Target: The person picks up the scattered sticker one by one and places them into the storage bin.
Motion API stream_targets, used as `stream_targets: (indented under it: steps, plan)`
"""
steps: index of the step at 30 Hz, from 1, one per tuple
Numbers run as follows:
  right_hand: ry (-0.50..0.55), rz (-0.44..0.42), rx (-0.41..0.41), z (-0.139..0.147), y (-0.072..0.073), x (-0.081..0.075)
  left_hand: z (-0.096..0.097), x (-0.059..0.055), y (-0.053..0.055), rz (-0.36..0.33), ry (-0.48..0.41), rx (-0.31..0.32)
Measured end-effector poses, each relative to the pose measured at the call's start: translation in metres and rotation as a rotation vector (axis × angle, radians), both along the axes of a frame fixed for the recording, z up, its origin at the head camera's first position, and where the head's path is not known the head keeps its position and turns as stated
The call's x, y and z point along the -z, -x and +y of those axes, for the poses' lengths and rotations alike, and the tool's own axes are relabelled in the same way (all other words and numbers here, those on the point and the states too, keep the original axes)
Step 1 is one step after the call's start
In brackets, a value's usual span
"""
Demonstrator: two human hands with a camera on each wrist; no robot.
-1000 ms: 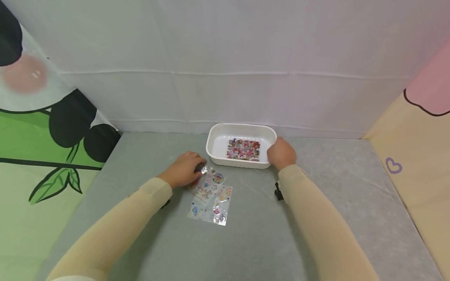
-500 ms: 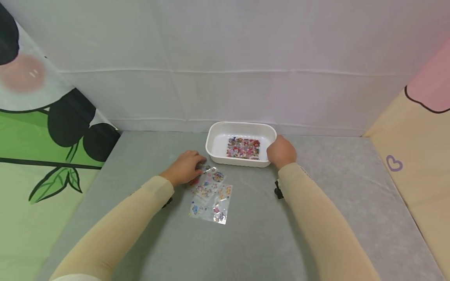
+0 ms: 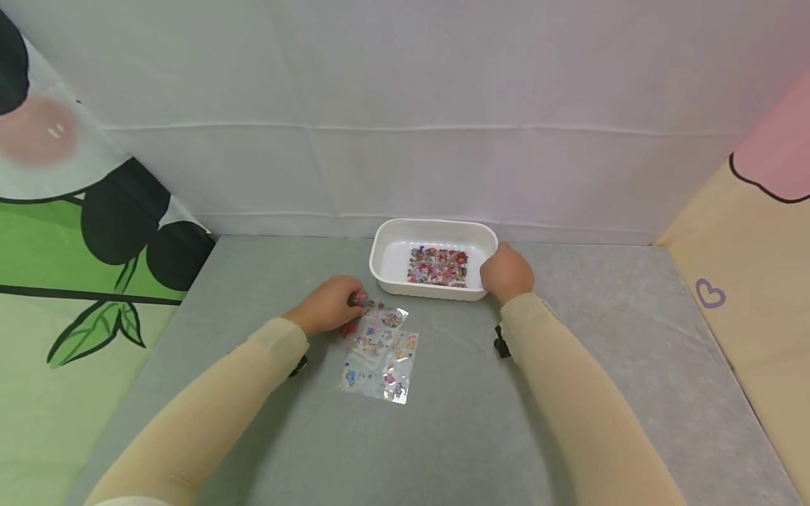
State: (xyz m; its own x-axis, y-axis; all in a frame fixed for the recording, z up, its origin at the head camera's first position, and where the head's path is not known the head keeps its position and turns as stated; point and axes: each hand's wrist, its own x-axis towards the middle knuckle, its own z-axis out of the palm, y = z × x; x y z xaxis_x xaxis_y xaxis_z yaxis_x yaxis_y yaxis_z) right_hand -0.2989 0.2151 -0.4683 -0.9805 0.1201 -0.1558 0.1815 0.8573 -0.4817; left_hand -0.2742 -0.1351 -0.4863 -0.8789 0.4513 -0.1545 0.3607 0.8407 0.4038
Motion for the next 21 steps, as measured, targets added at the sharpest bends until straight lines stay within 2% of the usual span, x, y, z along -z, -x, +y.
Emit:
stream_targets:
  steps: [5,10,21]
  plan:
    - [0.015,0.018,0.005,-0.001,0.001,0.001,-0.005,-0.002,-0.002,-0.078,-0.046,-0.033]
    - [0.022,0.011,0.011,0.0,0.001,0.003,-0.01,-0.004,-0.001,-0.077,-0.075,-0.035]
    - [0.007,0.022,0.014,0.0,0.001,0.002,-0.016,-0.007,0.0,-0.146,-0.189,-0.08]
